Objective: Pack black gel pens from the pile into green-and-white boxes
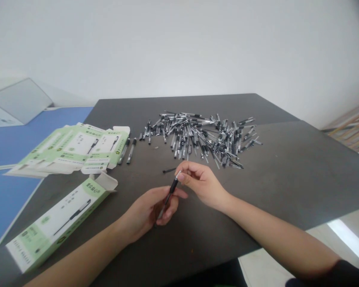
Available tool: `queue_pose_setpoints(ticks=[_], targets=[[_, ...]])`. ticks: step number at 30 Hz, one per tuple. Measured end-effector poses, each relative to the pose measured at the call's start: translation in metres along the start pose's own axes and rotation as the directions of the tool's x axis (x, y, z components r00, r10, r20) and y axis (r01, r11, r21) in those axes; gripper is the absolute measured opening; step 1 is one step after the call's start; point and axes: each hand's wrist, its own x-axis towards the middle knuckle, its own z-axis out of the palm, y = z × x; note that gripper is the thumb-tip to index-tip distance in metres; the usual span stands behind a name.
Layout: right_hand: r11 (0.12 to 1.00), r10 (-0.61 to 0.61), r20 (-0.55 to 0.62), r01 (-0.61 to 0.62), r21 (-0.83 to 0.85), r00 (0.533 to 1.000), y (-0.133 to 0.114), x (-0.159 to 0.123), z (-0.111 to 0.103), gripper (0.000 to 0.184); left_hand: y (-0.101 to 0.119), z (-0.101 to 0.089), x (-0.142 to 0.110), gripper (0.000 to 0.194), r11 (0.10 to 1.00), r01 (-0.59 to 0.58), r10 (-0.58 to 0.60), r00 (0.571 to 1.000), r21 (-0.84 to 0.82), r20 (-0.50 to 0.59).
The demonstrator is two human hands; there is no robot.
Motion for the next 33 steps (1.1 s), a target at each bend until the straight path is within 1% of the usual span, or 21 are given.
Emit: queue_pose_setpoints(ticks=[3, 6, 9, 11, 12, 14, 16, 18, 19, 20, 21, 22, 23, 25, 27, 29, 31, 33], targets=[[0.999, 0.004, 0.021, -0.005, 0.042, 1.000, -0.002, -0.001, -0.001, 0.031, 0.002, -0.002, 0.001, 0.036, 0.996, -0.064, 0.068, 0.995, 0.060, -0.073], [0.998, -0.006, 0.015, 0.005, 0.059, 1.000, -0.001, 0.000, -0.001, 0.030, 0.002, -0.001, 0.002, 0.036, 0.980, -0.108, 0.141, 0.970, 0.170, -0.198], [0.998, -0.016, -0.043, 0.018, 0.057, 0.999, 0.005, 0.001, 0.002, 0.028, -0.001, 0.001, 0.000, 0.037, 0.934, -0.120, 0.242, 0.905, 0.338, -0.349], [0.999, -0.010, -0.089, 0.015, 0.052, 0.996, 0.011, 0.000, 0.006, 0.026, -0.003, 0.003, -0.002, 0.037, 0.893, -0.103, 0.303, 0.857, 0.439, -0.416], [0.999, -0.010, -0.106, 0.015, 0.046, 0.994, 0.013, 0.000, 0.008, 0.024, -0.004, 0.004, -0.002, 0.037, 0.881, -0.089, 0.315, 0.843, 0.465, -0.436], [1.000, -0.003, -0.100, 0.004, 0.014, 0.995, 0.014, 0.002, 0.008, 0.022, -0.004, 0.005, -0.002, 0.036, 0.888, -0.071, 0.302, 0.836, 0.455, -0.459], [0.997, 0.015, -0.053, -0.019, -0.078, 0.998, 0.010, 0.006, -0.001, 0.020, -0.004, 0.006, 0.001, 0.034, 0.921, -0.079, 0.265, 0.846, 0.382, -0.463], [0.963, -0.013, -0.044, 0.001, -0.271, 0.999, 0.001, 0.013, -0.020, 0.021, -0.003, 0.006, 0.003, 0.031, 0.947, -0.113, 0.247, 0.853, 0.299, -0.460], [0.915, -0.075, -0.077, 0.038, -0.403, 0.994, -0.004, 0.017, -0.034, 0.022, -0.002, 0.005, 0.003, 0.028, 0.956, -0.131, 0.243, 0.855, 0.264, -0.458], [0.839, -0.180, -0.124, 0.086, -0.538, 0.976, -0.009, 0.022, -0.050, 0.018, -0.001, 0.005, 0.004, 0.025, 0.963, -0.144, 0.236, 0.861, 0.229, -0.450], [0.740, -0.310, -0.183, 0.116, -0.663, 0.933, -0.014, 0.027, -0.068, 0.015, -0.001, 0.004, 0.004, 0.023, 0.970, -0.150, 0.221, 0.871, 0.192, -0.439], [0.641, -0.402, -0.230, 0.093, -0.762, 0.886, -0.019, 0.030, -0.086, 0.016, 0.000, 0.003, 0.004, 0.022, 0.977, -0.147, 0.199, 0.885, 0.152, -0.421], [0.555, -0.438, -0.261, 0.030, -0.831, 0.860, -0.022, 0.033, -0.105, 0.019, 0.001, 0.001, 0.003, 0.022, 0.984, -0.139, 0.172, 0.902, 0.110, -0.397], [0.430, -0.414, -0.368, -0.178, -0.885, 0.833, -0.026, 0.036, -0.139, 0.027, 0.001, -0.001, 0.003, 0.022, 0.993, -0.117, 0.122, 0.934, 0.035, -0.336], [0.332, -0.315, -0.479, -0.377, -0.864, 0.819, -0.028, 0.035, -0.167, 0.036, 0.002, -0.003, 0.003, 0.024, 0.995, -0.100, 0.093, 0.956, -0.012, -0.278], [0.294, -0.243, -0.537, -0.467, -0.834, 0.808, -0.029, 0.030, -0.187, 0.038, 0.001, -0.005, 0.005, 0.029, 0.995, -0.099, 0.090, 0.967, -0.023, -0.239], [0.283, -0.195, -0.565, -0.505, -0.815, 0.802, -0.033, 0.023, -0.201, 0.036, 0.001, -0.006, 0.006, 0.033, 0.994, -0.109, 0.107, 0.968, 0.002, -0.226], [0.270, -0.151, -0.578, -0.529, -0.805, 0.802, -0.038, 0.016, -0.210, 0.034, 0.000, -0.007, 0.008, 0.034, 0.993, -0.116, 0.120, 0.967, 0.035, -0.223]])
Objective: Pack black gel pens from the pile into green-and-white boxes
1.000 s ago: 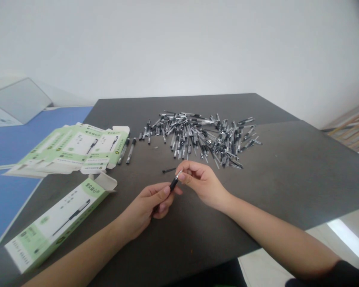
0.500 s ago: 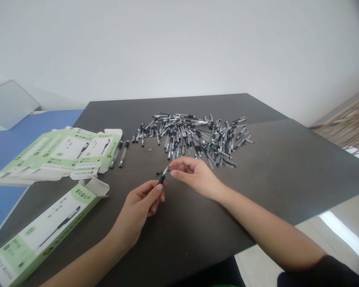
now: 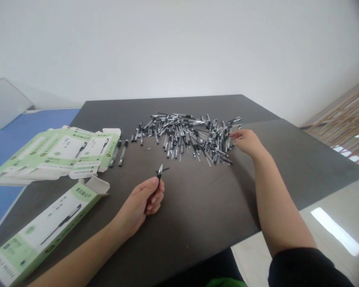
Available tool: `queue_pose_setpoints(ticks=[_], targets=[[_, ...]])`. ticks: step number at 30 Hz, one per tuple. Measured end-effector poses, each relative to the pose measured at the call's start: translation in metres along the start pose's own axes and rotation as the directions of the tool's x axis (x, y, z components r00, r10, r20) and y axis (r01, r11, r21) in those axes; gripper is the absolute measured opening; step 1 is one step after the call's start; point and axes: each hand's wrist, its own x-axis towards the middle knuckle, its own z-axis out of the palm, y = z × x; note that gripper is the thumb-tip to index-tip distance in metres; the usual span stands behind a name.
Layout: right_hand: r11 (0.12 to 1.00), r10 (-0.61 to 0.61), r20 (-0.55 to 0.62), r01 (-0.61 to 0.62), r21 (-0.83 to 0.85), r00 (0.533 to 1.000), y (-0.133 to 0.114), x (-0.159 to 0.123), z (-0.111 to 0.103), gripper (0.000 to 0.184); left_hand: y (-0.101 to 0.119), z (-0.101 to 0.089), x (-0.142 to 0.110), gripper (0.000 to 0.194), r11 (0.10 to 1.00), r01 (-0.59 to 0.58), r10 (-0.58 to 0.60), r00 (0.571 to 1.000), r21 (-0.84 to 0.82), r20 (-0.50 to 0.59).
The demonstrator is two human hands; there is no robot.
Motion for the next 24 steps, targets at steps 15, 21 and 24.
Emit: queue_pose_setpoints(ticks=[15, 21, 24], targets=[[0.946, -0.233, 0.221, 0.273, -0.172, 0.947, -0.004, -0.069, 0.000, 0.013, -0.007, -0.006, 0.002, 0.032, 0.997, 0.064, -0.067, 0.995, 0.042, 0.076], [0.841, -0.347, 0.309, 0.440, -0.315, 0.885, -0.006, -0.075, 0.009, 0.021, -0.006, -0.005, 0.002, 0.030, 0.996, 0.057, -0.063, 0.994, 0.071, 0.088], [0.814, -0.391, 0.281, 0.472, -0.340, 0.877, -0.016, -0.084, 0.002, 0.020, -0.007, -0.005, 0.002, 0.032, 0.995, 0.045, -0.055, 0.993, 0.093, 0.103]])
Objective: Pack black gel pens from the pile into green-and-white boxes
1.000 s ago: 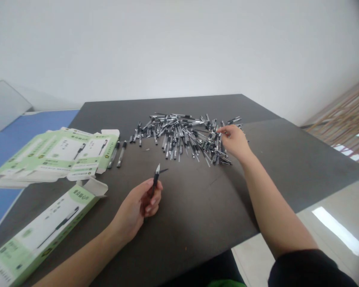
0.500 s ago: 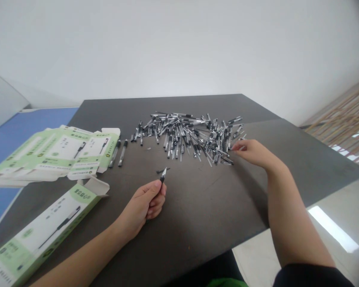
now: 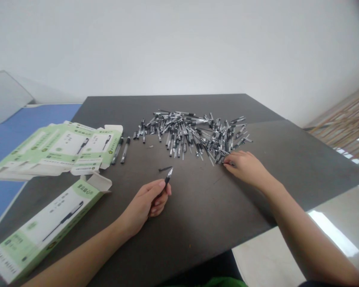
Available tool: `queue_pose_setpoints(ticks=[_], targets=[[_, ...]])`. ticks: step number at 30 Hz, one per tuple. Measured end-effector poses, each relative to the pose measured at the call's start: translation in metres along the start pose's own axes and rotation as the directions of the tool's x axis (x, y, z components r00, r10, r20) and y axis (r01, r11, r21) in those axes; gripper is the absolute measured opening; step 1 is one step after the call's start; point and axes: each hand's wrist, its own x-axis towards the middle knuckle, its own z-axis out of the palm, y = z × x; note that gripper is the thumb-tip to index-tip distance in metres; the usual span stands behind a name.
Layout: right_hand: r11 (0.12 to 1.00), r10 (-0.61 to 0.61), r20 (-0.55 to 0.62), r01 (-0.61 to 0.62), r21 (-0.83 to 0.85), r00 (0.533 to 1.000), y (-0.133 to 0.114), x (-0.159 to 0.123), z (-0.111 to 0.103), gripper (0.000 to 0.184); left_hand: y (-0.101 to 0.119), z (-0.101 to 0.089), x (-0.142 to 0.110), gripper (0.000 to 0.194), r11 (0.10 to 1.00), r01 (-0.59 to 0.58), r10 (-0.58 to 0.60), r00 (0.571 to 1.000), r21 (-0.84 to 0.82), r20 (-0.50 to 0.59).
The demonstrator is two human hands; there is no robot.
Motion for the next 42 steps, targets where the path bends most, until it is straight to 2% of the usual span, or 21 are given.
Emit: queue_pose_setpoints(ticks=[2, 4, 6, 7, 9, 11, 12, 14, 16, 20, 27, 31, 35, 39, 42], targets=[[0.988, 0.038, -0.081, -0.025, 0.153, 0.996, -0.011, -0.004, -0.010, 0.020, -0.001, 0.001, 0.000, 0.033, 1.000, -0.010, 0.009, 1.000, 0.026, 0.013], [0.910, 0.088, -0.158, -0.015, 0.414, 0.983, -0.027, -0.007, -0.022, 0.031, -0.002, 0.001, -0.001, 0.034, 0.998, -0.026, 0.025, 0.999, 0.065, 0.025], [0.735, 0.109, -0.202, 0.058, 0.676, 0.973, -0.048, -0.007, -0.032, 0.035, -0.002, 0.003, -0.002, 0.034, 0.992, -0.046, 0.042, 0.999, 0.115, 0.033], [0.621, 0.109, -0.218, 0.105, 0.777, 0.970, -0.060, -0.005, -0.035, 0.031, -0.002, 0.004, -0.003, 0.035, 0.988, -0.056, 0.052, 0.998, 0.140, 0.035], [0.373, 0.098, -0.191, 0.142, 0.917, 0.977, -0.084, 0.000, -0.038, 0.022, -0.002, 0.006, -0.004, 0.035, 0.980, -0.069, 0.063, 0.997, 0.187, 0.037], [0.154, 0.080, -0.115, 0.102, 0.983, 0.990, -0.104, 0.008, -0.036, 0.022, -0.002, 0.008, -0.005, 0.037, 0.973, -0.076, 0.069, 0.997, 0.217, 0.039], [0.075, 0.067, -0.077, 0.072, 0.995, 0.995, -0.111, 0.012, -0.034, 0.024, -0.002, 0.009, -0.005, 0.037, 0.971, -0.078, 0.071, 0.997, 0.227, 0.041], [-0.010, 0.041, -0.031, 0.031, 0.999, 0.999, -0.121, 0.019, -0.028, 0.027, -0.002, 0.009, -0.005, 0.038, 0.968, -0.084, 0.075, 0.996, 0.236, 0.045], [-0.015, 0.024, -0.027, 0.027, 1.000, 0.999, -0.124, 0.021, -0.022, 0.026, -0.002, 0.009, -0.004, 0.037, 0.968, -0.093, 0.083, 0.995, 0.234, 0.051], [0.029, 0.014, -0.019, 0.019, 0.999, 1.000, -0.125, 0.020, -0.018, 0.025, -0.003, 0.007, -0.002, 0.036, 0.970, -0.101, 0.092, 0.994, 0.221, 0.052], [0.081, -0.012, 0.011, -0.010, 0.997, 1.000, -0.130, 0.016, -0.015, 0.034, -0.003, 0.008, -0.002, 0.037, 0.975, -0.097, 0.093, 0.995, 0.202, 0.030], [0.169, -0.095, -0.008, 0.024, 0.985, 0.995, -0.134, 0.013, -0.013, 0.034, -0.003, 0.009, -0.003, 0.037, 0.975, -0.096, 0.095, 0.995, 0.200, 0.015], [0.259, -0.148, -0.086, 0.123, 0.958, 0.985, -0.138, 0.011, -0.013, 0.027, -0.004, 0.008, -0.004, 0.040, 0.979, -0.094, 0.092, 0.996, 0.179, 0.020], [0.273, -0.199, -0.121, 0.174, 0.946, 0.972, -0.140, 0.008, -0.013, 0.024, -0.006, 0.004, -0.005, 0.042, 0.956, -0.122, 0.128, 0.992, 0.267, -0.002], [0.267, -0.181, -0.124, 0.170, 0.949, 0.976, -0.142, 0.003, -0.011, 0.028, -0.008, 0.002, -0.006, 0.044, 0.918, -0.153, 0.169, 0.985, 0.366, -0.014]])
